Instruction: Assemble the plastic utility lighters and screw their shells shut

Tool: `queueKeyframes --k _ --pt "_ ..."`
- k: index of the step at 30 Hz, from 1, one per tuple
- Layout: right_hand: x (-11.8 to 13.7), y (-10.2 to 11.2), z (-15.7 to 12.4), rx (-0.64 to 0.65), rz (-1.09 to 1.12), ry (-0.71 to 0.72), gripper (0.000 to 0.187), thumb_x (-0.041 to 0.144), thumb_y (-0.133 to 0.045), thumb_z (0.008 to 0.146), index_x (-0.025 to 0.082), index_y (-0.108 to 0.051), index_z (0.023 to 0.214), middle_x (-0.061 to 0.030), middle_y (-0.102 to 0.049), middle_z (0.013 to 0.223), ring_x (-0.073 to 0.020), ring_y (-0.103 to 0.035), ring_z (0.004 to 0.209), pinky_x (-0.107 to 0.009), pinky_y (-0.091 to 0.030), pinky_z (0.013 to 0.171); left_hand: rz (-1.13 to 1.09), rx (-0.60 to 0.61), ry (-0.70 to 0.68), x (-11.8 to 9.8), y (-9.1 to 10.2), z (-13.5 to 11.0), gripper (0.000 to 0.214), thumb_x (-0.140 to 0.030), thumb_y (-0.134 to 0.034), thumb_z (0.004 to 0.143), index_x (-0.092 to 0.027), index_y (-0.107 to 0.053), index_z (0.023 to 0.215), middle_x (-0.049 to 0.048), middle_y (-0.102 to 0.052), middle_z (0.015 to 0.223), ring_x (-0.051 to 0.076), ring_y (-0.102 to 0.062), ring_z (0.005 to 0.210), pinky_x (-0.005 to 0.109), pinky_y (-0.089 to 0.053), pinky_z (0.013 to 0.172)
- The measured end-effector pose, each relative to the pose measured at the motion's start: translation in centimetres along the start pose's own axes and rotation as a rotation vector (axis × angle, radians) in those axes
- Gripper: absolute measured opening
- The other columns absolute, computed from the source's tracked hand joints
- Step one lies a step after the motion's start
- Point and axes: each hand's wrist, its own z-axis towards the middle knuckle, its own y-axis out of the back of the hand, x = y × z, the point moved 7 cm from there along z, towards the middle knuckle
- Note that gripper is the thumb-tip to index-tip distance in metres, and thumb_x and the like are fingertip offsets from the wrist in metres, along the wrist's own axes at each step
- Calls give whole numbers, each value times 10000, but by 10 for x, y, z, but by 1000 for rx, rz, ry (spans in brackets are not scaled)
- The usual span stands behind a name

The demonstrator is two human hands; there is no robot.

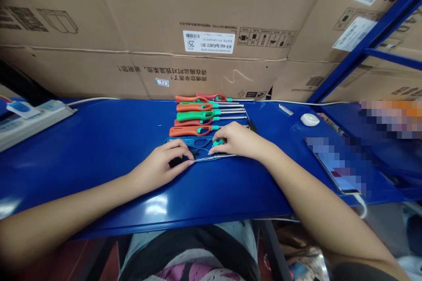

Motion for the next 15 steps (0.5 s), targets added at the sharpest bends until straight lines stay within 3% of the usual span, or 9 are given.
queueKeyframes --k 4,8,13,15 --pt "-3 1 -3 -18 -39 41 335 448 -803 800 153 -771 956 -69 -683 863 -162 -606 707 -268 -443 648 -26 -32 39 2 3 1 100 -206 -611 942 -180 -704 920 41 -638 939 140 -611 799 270 -525 724" --pt "-11 2 -7 42 22 -8 344 411 -780 821 161 -717 1049 -42 -655 846 -149 -583 706 -250 -449 642 -11 -2 -29 -2 5 2 119 -229 -590 965 -184 -699 946 50 -650 970 166 -625 907 301 -530 818" --pt "-16 3 -11 97 19 -26 63 217 -679 860 169 -687 899 -42 -665 851 -142 -576 713 -240 -428 637 45 97 -145 -8 1 0 147 -235 -557 991 -179 -693 979 64 -659 1013 183 -615 973 333 -510 895" --pt "-12 1 -10 122 26 6 52 175 -636 876 165 -681 851 -50 -672 880 -141 -580 727 -241 -423 652 91 127 -172 -8 -1 -1 145 -236 -558 992 -182 -692 982 63 -661 1037 187 -615 985 340 -500 906"
